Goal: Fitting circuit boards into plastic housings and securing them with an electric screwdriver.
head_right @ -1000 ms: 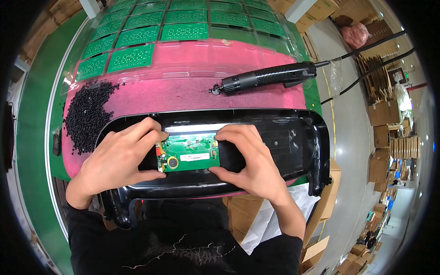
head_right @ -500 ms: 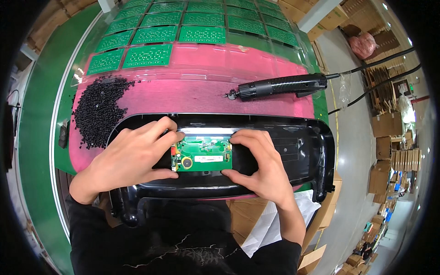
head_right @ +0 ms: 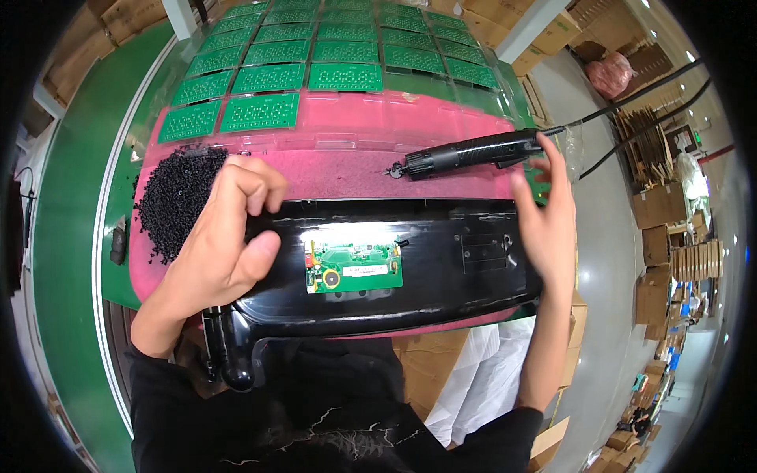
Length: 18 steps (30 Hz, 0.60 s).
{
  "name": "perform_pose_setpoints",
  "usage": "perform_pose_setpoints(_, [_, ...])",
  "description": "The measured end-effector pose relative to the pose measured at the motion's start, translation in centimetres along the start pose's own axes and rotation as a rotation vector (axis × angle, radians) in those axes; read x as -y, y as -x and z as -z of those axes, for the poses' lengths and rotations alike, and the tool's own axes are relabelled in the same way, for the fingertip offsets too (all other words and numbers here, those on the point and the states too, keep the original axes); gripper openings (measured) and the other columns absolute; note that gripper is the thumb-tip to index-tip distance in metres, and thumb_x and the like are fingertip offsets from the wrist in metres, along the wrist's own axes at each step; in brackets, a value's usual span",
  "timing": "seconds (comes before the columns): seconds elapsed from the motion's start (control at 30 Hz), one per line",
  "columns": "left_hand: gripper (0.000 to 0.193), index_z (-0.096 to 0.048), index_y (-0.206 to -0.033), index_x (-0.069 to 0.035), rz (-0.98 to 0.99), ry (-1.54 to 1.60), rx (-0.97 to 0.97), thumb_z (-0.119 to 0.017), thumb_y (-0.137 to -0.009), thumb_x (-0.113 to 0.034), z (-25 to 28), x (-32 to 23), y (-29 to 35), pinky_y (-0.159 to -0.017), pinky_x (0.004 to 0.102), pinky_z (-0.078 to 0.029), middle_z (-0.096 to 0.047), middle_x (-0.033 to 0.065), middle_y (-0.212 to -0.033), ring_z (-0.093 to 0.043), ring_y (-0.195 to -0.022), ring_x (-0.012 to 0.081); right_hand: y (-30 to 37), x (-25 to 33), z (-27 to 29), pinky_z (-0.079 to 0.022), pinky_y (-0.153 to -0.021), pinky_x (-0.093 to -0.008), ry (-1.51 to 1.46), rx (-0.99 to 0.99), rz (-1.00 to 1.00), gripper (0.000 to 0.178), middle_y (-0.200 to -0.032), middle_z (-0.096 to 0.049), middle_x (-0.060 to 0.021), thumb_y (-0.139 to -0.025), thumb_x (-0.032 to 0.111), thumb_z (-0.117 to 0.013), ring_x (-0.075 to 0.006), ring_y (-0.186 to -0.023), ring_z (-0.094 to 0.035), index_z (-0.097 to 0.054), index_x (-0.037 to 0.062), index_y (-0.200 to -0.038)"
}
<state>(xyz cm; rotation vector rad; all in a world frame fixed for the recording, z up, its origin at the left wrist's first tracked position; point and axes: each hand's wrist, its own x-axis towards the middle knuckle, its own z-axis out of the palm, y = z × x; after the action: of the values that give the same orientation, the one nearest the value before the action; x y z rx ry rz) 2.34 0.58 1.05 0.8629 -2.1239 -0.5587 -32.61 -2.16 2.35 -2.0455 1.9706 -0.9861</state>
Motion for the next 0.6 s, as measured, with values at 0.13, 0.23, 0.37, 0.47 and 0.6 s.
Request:
perform_pose_setpoints(0.13, [0.024, -0.038, -0.096, 0.001, 0.074, -0.078, -0.002, -0.055, -0.079, 0.002, -0.3, 0.1, -0.4, -0.076, 0.0393, -0.037, -0.042, 0.0155, -0.095, -0.044, -0.084, 0.0293, -5.0, -2.9, -0.4, -0.047, -0.083, -0.0308, -0.249, 0.173, -0.112, 0.040, -0.101, -0.058, -0.0068, -0.091, 0.017, -0.064, -0.0166, -0.093, -0.057, -0.052, 0.0109, -0.129])
perform_pose_setpoints(0.23, [0.026, -0.035, -0.098, 0.002, -0.019, -0.168, -0.033, -0.053, -0.080, 0.007, -1.0, 1.3, -0.6, -0.077, 0.0368, -0.038, -0.039, 0.0165, -0.097, -0.043, -0.084, 0.0294, -6.4, -0.3, -2.3, -0.049, -0.086, -0.0293, -0.518, 0.028, -0.263, 0.040, -0.100, -0.054, -0.0062, -0.087, 0.006, -0.065, -0.0162, -0.096, -0.056, -0.048, 0.0088, -0.124])
perform_pose_setpoints(0.37, [0.026, -0.045, -0.098, 0.000, 0.068, -0.381, 0.199, -0.064, -0.081, -0.002, -0.4, 1.8, -0.5, -0.080, 0.0415, -0.043, -0.053, 0.0140, -0.093, -0.052, -0.088, 0.0337, -5.6, 4.6, -6.7, -0.046, -0.092, -0.0352, -1.159, -0.301, 0.102, 0.060, -0.114, -0.053, -0.0154, -0.088, -0.001, -0.061, -0.0217, -0.103, -0.058, -0.027, 0.0033, -0.137])
perform_pose_setpoints(0.47, [0.027, -0.047, -0.103, -0.003, 0.113, -0.276, 0.157, -0.063, -0.082, -0.004, -1.1, 2.8, -0.1, -0.074, 0.0453, -0.046, -0.060, 0.0164, -0.089, -0.059, -0.089, 0.0360, -5.2, 6.8, -6.3, -0.046, -0.089, -0.0340, -1.370, 0.155, -0.161, 0.043, -0.100, -0.058, -0.0109, -0.092, 0.011, -0.060, -0.0208, -0.100, -0.057, -0.040, -0.0024, -0.128])
perform_pose_setpoints(0.6, [0.026, -0.048, -0.105, -0.003, 0.150, -0.305, 0.116, -0.061, -0.083, -0.003, -0.9, 2.9, 0.2, -0.071, 0.0463, -0.048, -0.060, 0.0177, -0.089, -0.060, -0.088, 0.0356, -4.6, 8.5, -5.5, -0.045, -0.083, -0.0342, -1.476, 0.093, -0.043, 0.049, -0.095, -0.054, -0.0045, -0.096, 0.030, -0.052, -0.0179, -0.086, -0.051, -0.042, -0.0030, -0.131])
